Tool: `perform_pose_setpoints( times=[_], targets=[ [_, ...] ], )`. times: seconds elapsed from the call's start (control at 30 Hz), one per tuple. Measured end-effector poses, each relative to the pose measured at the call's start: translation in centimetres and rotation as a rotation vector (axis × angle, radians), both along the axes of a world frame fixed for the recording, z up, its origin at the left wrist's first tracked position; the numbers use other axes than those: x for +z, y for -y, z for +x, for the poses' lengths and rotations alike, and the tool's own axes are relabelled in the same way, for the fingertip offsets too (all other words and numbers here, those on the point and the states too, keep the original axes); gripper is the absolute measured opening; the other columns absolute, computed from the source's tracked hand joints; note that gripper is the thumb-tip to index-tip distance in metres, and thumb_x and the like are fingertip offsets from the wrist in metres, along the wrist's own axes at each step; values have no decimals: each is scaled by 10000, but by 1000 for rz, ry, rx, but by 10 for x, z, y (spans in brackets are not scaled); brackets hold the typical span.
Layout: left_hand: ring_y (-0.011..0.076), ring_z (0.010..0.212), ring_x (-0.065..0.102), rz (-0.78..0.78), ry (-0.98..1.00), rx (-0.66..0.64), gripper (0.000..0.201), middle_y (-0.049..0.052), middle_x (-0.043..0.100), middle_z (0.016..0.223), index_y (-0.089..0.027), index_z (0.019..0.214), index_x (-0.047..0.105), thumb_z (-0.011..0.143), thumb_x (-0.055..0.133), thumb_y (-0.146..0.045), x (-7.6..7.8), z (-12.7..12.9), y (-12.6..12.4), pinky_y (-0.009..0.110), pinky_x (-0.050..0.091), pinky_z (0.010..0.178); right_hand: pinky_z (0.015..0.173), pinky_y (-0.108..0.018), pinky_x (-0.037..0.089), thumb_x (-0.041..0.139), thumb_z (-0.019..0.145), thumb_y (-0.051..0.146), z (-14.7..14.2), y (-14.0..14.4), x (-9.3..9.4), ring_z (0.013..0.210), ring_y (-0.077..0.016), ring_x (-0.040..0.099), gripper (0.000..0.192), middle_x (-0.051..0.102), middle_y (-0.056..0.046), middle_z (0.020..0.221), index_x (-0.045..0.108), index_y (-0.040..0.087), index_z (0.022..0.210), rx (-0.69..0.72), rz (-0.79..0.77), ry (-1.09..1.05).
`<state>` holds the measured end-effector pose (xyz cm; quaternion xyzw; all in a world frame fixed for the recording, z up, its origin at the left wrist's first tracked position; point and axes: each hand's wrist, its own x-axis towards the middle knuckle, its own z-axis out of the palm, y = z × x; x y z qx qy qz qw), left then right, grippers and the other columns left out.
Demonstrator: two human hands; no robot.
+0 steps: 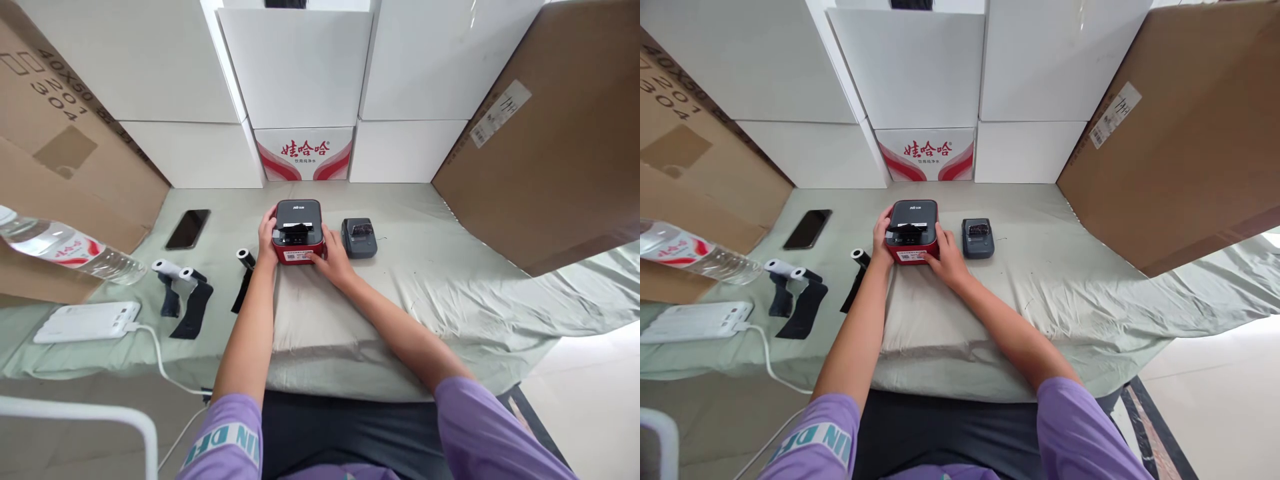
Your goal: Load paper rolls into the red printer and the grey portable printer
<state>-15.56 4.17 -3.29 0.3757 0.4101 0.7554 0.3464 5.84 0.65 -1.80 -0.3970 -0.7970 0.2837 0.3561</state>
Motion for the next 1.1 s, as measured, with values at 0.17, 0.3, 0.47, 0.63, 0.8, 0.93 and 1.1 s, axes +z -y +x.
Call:
perform_pose_setpoints(
  times=[0.17,0.3,0.47,0.63,0.8,0.93,1.1],
  targets=[
    [258,1301,609,9,-17,34,454,75,707,1300,-229,1161,719,818,662,-520,-8,-8,-8,362,439,1148,1133,-487,455,593,933,368,9,-3,15,1353,-315,486,887,454,-177,1497,129,235,1676,44,116,30],
    [258,1341,574,3,5,124,453,67,678,1318,-240,1156,688,854,612,-568,-9,-11,-9,367,458,1107,1194,-600,322,590,918,452,32,-9,36,1452,-383,348,885,386,-210,1558,171,208,1658,-433,204,119],
    [244,1374,525,-40,17,287,441,67,619,1381,-279,1132,636,853,536,-605,5,-14,2,358,480,1025,1104,-588,400,796,722,430,54,-17,37,1354,-454,451,1193,407,-279,1482,103,142,1649,-654,-66,296],
    [288,1235,558,70,2,529,285,65,633,1158,-237,1026,593,864,585,-471,41,-10,23,441,456,1044,1002,-502,500,761,725,363,58,10,28,1233,-411,555,1134,504,-236,1326,134,151,1646,-554,-155,363],
    [234,1027,601,280,-225,757,129,43,568,982,-246,974,585,887,582,-341,60,30,69,422,495,1008,999,-524,515,756,743,441,58,55,20,1225,-417,563,1179,523,-253,1350,75,130,1654,-566,-110,274],
    [229,941,671,152,-451,494,168,37,638,852,-229,915,604,961,482,-335,39,89,112,403,539,921,1068,-520,478,769,745,464,58,66,6,1306,-411,520,1186,525,-270,1393,94,84,1642,-593,-39,196],
    [276,1388,560,-249,-696,-129,515,149,572,1507,-199,1388,468,881,468,-107,4,146,133,484,470,1140,1049,-520,476,739,792,490,59,60,-8,1290,-402,534,1099,543,-281,1378,169,39,1615,-600,49,170]
  ],
)
